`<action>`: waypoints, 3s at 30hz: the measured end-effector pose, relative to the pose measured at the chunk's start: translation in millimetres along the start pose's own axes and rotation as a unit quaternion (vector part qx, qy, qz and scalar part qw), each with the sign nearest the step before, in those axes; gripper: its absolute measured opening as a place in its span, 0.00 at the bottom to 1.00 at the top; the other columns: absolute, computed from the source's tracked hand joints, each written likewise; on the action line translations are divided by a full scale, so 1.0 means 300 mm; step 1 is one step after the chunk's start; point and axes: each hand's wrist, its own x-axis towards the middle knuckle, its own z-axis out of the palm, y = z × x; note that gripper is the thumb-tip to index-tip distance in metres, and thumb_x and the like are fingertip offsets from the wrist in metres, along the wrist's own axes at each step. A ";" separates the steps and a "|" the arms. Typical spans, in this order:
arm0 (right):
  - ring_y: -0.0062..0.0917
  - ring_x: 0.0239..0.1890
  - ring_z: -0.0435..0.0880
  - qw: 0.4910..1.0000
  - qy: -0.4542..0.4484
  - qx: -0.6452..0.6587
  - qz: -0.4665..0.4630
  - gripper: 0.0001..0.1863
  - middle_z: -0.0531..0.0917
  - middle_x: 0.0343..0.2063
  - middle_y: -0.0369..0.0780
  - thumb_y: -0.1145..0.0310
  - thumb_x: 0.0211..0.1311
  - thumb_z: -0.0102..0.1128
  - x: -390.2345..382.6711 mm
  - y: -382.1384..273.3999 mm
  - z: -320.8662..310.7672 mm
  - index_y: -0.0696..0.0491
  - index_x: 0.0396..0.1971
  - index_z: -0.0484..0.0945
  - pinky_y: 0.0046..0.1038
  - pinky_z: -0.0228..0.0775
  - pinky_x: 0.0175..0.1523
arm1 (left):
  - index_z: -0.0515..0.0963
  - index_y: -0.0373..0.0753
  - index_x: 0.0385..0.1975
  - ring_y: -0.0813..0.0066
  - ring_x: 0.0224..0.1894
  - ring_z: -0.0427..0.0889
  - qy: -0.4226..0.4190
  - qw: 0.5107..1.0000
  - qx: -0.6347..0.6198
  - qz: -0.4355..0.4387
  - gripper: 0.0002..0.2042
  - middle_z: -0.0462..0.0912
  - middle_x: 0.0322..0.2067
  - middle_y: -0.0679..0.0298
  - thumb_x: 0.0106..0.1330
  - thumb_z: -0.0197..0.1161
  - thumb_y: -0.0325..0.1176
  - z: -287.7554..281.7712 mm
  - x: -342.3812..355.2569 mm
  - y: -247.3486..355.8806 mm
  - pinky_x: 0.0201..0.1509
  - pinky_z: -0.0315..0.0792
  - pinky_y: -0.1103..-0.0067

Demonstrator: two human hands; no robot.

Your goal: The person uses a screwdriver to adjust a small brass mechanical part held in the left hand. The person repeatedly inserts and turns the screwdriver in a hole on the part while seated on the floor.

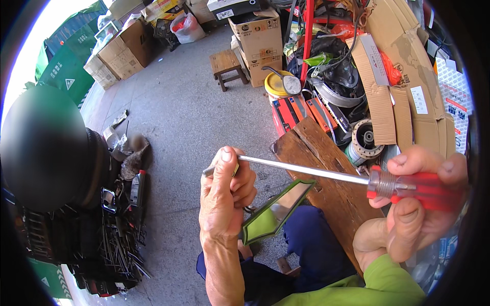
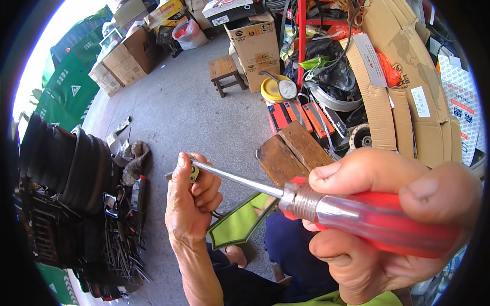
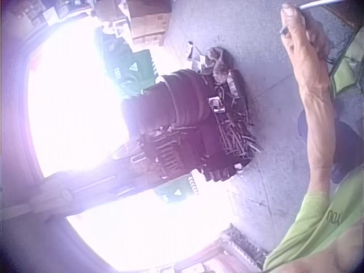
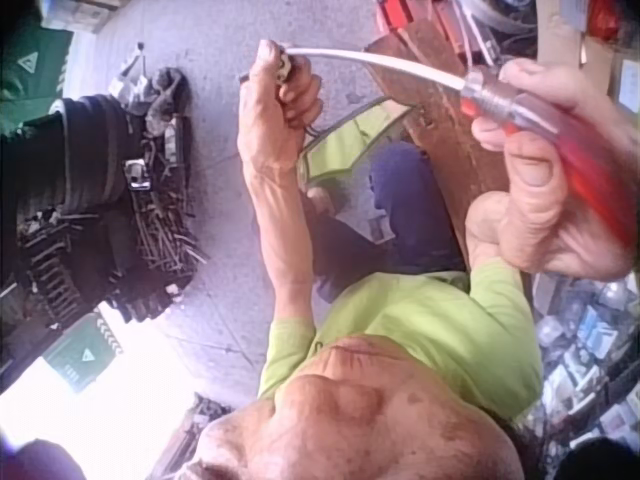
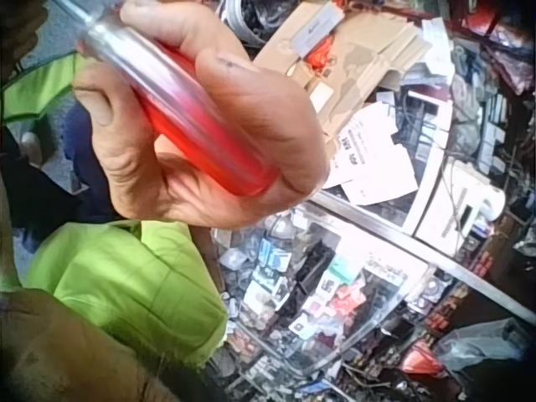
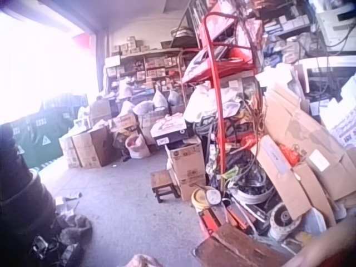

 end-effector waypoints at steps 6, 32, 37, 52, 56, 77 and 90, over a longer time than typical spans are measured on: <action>0.20 0.23 0.73 1.000 0.007 -0.003 0.014 0.32 0.73 0.34 0.45 0.55 0.56 0.63 -0.009 -0.019 0.033 0.54 0.48 0.53 0.19 0.74 0.30 | 0.70 0.41 0.28 0.90 0.12 0.48 0.020 1.000 -0.010 0.000 0.20 0.54 0.13 0.76 0.69 0.47 0.53 0.007 -0.009 0.002 0.13 0.42 0.89; 0.16 0.17 0.71 0.997 -0.011 0.071 0.000 0.29 0.76 0.32 0.47 0.62 0.55 0.64 0.019 0.010 0.074 0.54 0.48 0.56 0.17 0.71 0.28 | 0.69 0.40 0.27 0.91 0.13 0.48 0.071 0.996 0.055 0.008 0.22 0.54 0.13 0.76 0.69 0.44 0.55 0.008 -0.015 -0.003 0.14 0.42 0.89; 0.17 0.17 0.72 0.998 -0.027 0.051 -0.021 0.24 0.76 0.36 0.48 0.67 0.60 0.55 0.051 0.032 0.045 0.59 0.51 0.55 0.19 0.70 0.28 | 0.72 0.34 0.41 0.90 0.17 0.50 -0.016 0.999 0.021 0.027 0.18 0.56 0.18 0.74 0.72 0.46 0.46 0.023 -0.015 0.006 0.16 0.45 0.90; 0.19 0.13 0.74 0.998 0.056 -0.002 0.007 0.22 0.75 0.36 0.43 0.60 0.65 0.48 0.081 0.044 0.029 0.64 0.47 0.65 0.21 0.74 0.28 | 0.57 0.23 0.58 0.84 0.21 0.58 -0.147 0.978 -0.141 0.041 0.29 0.61 0.26 0.65 0.64 0.58 0.36 -0.015 -0.024 0.026 0.17 0.48 0.87; 0.18 0.13 0.73 0.999 0.042 0.004 -0.014 0.23 0.75 0.35 0.43 0.60 0.64 0.50 0.074 0.056 0.018 0.64 0.48 0.64 0.20 0.71 0.25 | 0.66 0.27 0.49 0.83 0.20 0.59 -0.127 0.972 -0.197 0.013 0.22 0.62 0.23 0.66 0.57 0.60 0.33 -0.010 -0.028 0.029 0.17 0.48 0.86; 0.19 0.18 0.71 0.984 -0.065 -0.119 -0.116 0.25 0.74 0.23 0.40 0.59 0.60 0.57 0.050 0.043 -0.006 0.60 0.50 0.63 0.19 0.68 0.25 | 0.68 0.42 0.27 0.89 0.14 0.49 0.014 0.998 -0.029 -0.049 0.26 0.56 0.14 0.75 0.66 0.42 0.63 0.004 -0.004 0.002 0.15 0.41 0.87; 0.18 0.17 0.72 0.989 0.002 -0.130 -0.071 0.33 0.74 0.20 0.38 0.44 0.55 0.59 0.021 0.016 0.035 0.59 0.44 0.63 0.17 0.68 0.25 | 0.66 0.42 0.23 0.88 0.14 0.48 0.047 0.995 -0.049 -0.071 0.31 0.55 0.14 0.75 0.62 0.37 0.68 -0.004 0.001 0.007 0.15 0.42 0.87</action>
